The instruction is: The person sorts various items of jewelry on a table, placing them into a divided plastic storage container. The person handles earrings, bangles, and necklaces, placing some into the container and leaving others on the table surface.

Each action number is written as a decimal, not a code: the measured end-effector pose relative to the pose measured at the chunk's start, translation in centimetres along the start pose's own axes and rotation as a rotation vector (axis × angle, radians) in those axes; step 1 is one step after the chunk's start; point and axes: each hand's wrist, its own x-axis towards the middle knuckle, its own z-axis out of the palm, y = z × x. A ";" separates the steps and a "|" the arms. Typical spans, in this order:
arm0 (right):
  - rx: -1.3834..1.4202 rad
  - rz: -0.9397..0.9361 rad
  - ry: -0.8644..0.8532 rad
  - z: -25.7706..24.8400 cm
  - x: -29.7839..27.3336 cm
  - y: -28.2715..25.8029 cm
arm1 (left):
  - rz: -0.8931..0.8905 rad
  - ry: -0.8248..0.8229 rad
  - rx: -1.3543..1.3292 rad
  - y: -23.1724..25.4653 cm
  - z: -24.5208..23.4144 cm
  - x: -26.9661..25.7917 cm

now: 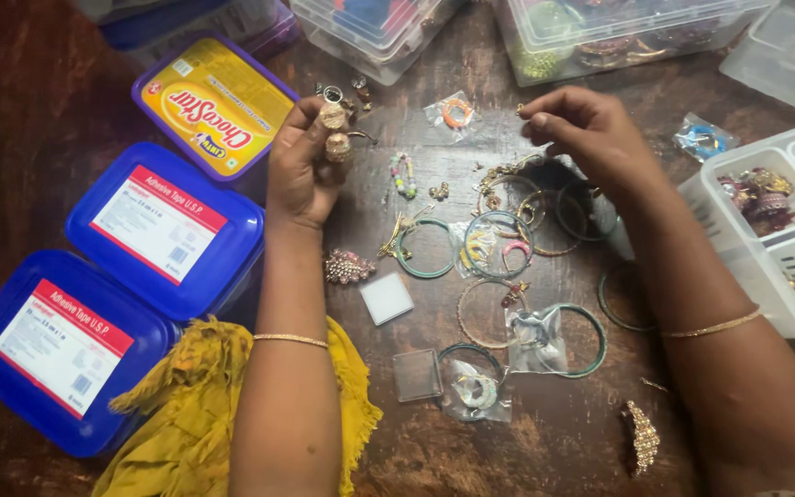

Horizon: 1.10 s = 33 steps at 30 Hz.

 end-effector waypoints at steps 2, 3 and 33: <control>-0.138 0.000 0.036 -0.3 0.1 0.4 | 0.001 -0.019 0.010 -0.6 -0.7 0.3; -0.154 -0.022 0.045 -0.4 0.2 0.5 | -0.001 -0.043 0.019 -0.8 -0.9 0.4; -1.097 -0.494 -0.360 10.6 -4.7 -5.9 | -0.042 -0.044 0.042 -1.9 -0.4 0.8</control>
